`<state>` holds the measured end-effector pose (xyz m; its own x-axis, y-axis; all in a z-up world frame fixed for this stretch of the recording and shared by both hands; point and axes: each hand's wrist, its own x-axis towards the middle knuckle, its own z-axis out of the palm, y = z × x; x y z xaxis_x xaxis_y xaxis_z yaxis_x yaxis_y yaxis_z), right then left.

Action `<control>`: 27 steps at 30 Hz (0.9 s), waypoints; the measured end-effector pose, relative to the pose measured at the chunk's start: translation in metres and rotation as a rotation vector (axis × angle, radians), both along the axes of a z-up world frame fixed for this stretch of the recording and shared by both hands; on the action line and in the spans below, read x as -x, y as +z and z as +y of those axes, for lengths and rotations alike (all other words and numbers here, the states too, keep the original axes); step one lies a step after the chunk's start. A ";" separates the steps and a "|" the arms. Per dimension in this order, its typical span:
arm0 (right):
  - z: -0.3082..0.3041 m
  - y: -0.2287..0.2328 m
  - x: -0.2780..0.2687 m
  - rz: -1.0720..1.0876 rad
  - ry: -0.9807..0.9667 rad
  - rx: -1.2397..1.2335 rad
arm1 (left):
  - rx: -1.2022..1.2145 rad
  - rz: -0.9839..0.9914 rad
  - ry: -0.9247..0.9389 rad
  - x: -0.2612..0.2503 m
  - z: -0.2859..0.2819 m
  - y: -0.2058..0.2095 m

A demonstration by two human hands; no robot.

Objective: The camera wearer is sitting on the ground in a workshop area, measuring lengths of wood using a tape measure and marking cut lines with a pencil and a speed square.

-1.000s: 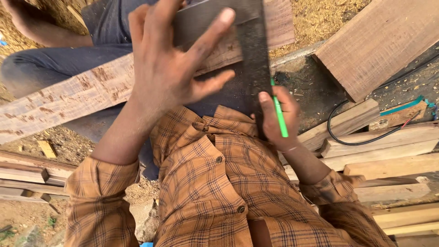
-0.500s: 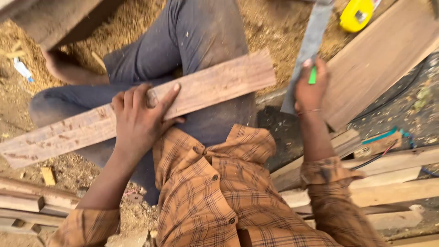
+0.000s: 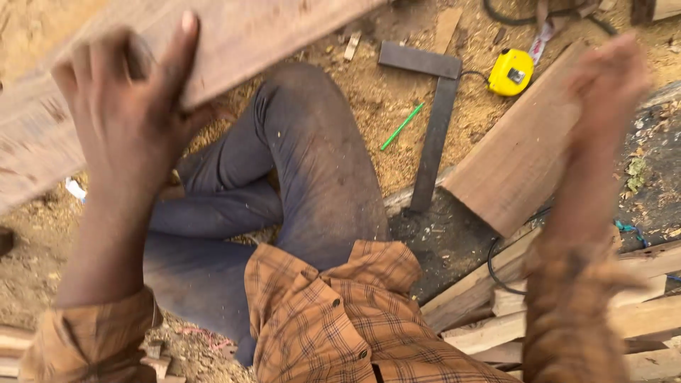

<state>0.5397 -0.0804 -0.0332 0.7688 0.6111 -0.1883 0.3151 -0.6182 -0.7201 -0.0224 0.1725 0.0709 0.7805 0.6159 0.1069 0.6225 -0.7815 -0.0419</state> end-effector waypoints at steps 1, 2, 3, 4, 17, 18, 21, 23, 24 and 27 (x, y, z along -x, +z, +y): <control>0.028 0.008 -0.036 0.436 -0.434 -0.373 | -0.060 -0.003 -0.020 -0.007 0.013 0.000; 0.006 -0.032 -0.101 0.432 -0.435 -0.378 | -0.064 -0.007 -0.023 -0.021 0.026 -0.007; 0.004 -0.068 -0.163 0.774 -0.606 -0.499 | -0.067 -0.050 -0.015 -0.032 0.037 -0.014; 0.027 -0.103 -0.220 1.119 -0.778 -0.612 | -0.070 -0.093 -0.008 -0.043 0.050 -0.021; 0.098 -0.179 -0.257 1.319 -0.731 -0.918 | 0.008 -0.128 0.063 -0.058 0.077 -0.074; 0.097 -0.177 -0.257 1.306 -0.767 -0.939 | 0.048 -0.131 0.080 -0.059 0.077 -0.071; 0.104 -0.167 -0.259 1.272 -0.802 -0.986 | 0.020 -0.165 0.091 -0.064 0.077 -0.067; 0.116 -0.157 -0.249 1.253 -0.811 -1.028 | -0.055 -0.192 0.069 -0.067 0.080 -0.063; 0.124 -0.148 -0.241 1.175 -0.780 -1.019 | -0.053 -0.184 0.082 -0.067 0.081 -0.061; 0.157 -0.115 -0.224 1.121 -0.759 -0.879 | -0.050 -0.190 0.103 -0.066 0.076 -0.060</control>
<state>0.7635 0.0768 -0.1477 0.6523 0.3900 -0.6500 -0.7579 0.3290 -0.5633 0.0435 0.2485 0.0108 0.6767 0.6818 0.2780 0.6994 -0.7132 0.0468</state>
